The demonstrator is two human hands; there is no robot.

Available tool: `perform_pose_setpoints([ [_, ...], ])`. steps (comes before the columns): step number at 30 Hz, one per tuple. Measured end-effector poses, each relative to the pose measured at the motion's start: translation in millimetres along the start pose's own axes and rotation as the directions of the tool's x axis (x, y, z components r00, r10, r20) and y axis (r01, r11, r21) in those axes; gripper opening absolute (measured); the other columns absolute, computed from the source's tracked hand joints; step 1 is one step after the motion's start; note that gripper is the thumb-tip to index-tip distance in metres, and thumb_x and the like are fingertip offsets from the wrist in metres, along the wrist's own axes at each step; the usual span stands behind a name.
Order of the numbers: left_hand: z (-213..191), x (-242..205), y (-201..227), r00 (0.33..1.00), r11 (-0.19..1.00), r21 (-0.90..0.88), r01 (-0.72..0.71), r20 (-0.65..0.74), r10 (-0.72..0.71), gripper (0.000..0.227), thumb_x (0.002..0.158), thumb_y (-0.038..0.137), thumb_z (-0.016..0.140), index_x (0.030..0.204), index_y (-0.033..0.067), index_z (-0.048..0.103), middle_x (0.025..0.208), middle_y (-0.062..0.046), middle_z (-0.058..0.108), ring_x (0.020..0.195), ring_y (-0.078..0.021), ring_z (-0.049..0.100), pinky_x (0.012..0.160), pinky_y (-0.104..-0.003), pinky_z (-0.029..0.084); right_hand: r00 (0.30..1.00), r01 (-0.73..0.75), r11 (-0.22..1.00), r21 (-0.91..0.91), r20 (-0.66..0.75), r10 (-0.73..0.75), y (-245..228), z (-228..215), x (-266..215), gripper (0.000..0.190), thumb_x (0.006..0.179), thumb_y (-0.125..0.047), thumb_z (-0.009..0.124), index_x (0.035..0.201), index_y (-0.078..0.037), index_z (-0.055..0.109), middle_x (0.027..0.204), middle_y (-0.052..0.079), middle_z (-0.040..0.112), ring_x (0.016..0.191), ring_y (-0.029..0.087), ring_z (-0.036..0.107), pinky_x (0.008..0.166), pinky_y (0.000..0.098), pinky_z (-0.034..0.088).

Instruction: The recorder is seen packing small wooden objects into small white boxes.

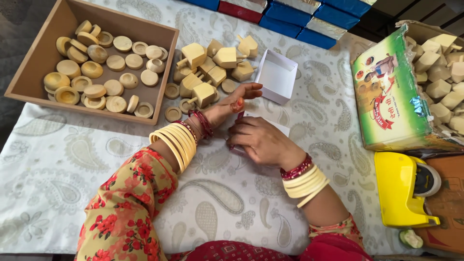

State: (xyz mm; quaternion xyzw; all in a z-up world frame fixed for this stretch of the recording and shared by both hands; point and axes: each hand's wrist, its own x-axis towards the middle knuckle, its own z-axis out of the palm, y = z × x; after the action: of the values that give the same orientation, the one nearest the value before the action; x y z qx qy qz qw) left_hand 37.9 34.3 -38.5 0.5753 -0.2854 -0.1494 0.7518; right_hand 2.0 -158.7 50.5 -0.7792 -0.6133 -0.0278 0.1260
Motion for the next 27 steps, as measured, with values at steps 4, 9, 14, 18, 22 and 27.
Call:
perform_pose_setpoints([
  [4, -9.6, 4.6, -12.0, 0.996, 0.985, 0.149, -0.084, 0.037, 0.079, 0.130, 0.071, 0.093, 0.059, 0.165, 0.0136, 0.016, 0.165, -0.025, 0.031, 0.158, -0.0378, 0.027, 0.126, -0.055, 0.028, 0.996, -0.007, 0.995, 0.103, -0.089, 0.016, 20.7, 1.4, -0.4, 0.020, 0.083, -0.009, 0.071, 0.103, -0.009, 0.071, 0.113, 0.009, 0.069, 0.114, 0.029, 0.061, 0.100, 0.0458, 0.046],
  [9, 10.5, 5.4, -25.3, 0.992, 0.783, 0.611, -0.119, 0.043, 0.117, 0.139, 0.059, 0.060, 0.090, 0.158, 0.0038, 0.009, 0.150, -0.028, 0.029, 0.144, -0.0414, 0.032, 0.121, -0.049, 0.031, 0.939, -0.209, 0.943, 0.258, -0.218, 0.267, 66.8, 38.8, -26.9, 0.029, 0.090, -0.004, 0.067, 0.118, 0.000, 0.065, 0.118, 0.017, 0.064, 0.117, 0.034, 0.058, 0.100, 0.0435, 0.048],
  [14, 12.4, 5.1, -34.7, 0.974, 0.542, 0.825, -0.161, 0.044, 0.223, 0.121, 0.071, 0.048, 0.092, 0.158, 0.0041, 0.021, 0.156, -0.028, 0.030, 0.150, -0.0473, 0.029, 0.123, -0.050, 0.030, 0.720, -0.578, 0.784, 0.226, -0.311, 0.620, 79.4, 49.0, -34.1, 0.019, 0.095, -0.003, 0.064, 0.114, -0.001, 0.065, 0.115, 0.015, 0.066, 0.104, 0.033, 0.066, 0.090, 0.0400, 0.054],
  [18, 29.1, 1.2, -0.7, 0.989, 0.491, 0.865, -0.104, 0.038, 0.143, 0.121, 0.065, 0.049, 0.092, 0.157, 0.0092, 0.023, 0.157, -0.028, 0.027, 0.146, -0.0481, 0.028, 0.119, -0.053, 0.030, 0.584, -0.641, 0.627, 0.442, -0.249, 0.773, 91.3, 47.2, -44.1, 0.021, 0.097, 0.000, 0.057, 0.116, -0.002, 0.065, 0.114, 0.014, 0.069, 0.093, 0.025, 0.073, 0.081, 0.0339, 0.057],
  [22, 36.7, -2.1, 19.4, 0.997, 0.338, 0.938, -0.078, 0.081, 0.006, 0.099, 0.058, 0.056, 0.091, 0.140, 0.0192, 0.048, 0.155, -0.023, 0.028, 0.146, -0.0498, 0.024, 0.110, -0.060, 0.029, 0.650, -0.551, 0.633, 0.544, -0.196, 0.734, 91.7, 42.9, -47.8, 0.023, 0.096, 0.003, 0.056, 0.117, -0.002, 0.066, 0.112, 0.015, 0.071, 0.096, 0.024, 0.072, 0.083, 0.0323, 0.056],
  [27, 26.0, -2.3, 1.6, 0.985, 0.376, 0.911, -0.169, 0.148, 0.084, 0.085, 0.063, 0.064, 0.087, 0.127, 0.0148, 0.063, 0.152, -0.029, 0.029, 0.142, -0.0520, 0.028, 0.109, -0.060, 0.029, 0.741, -0.637, 0.710, 0.300, -0.017, 0.672, 87.8, 13.4, -55.8, 0.020, 0.094, -0.008, 0.063, 0.113, -0.005, 0.070, 0.103, 0.013, 0.071, 0.088, 0.027, 0.071, 0.077, 0.0372, 0.055],
])
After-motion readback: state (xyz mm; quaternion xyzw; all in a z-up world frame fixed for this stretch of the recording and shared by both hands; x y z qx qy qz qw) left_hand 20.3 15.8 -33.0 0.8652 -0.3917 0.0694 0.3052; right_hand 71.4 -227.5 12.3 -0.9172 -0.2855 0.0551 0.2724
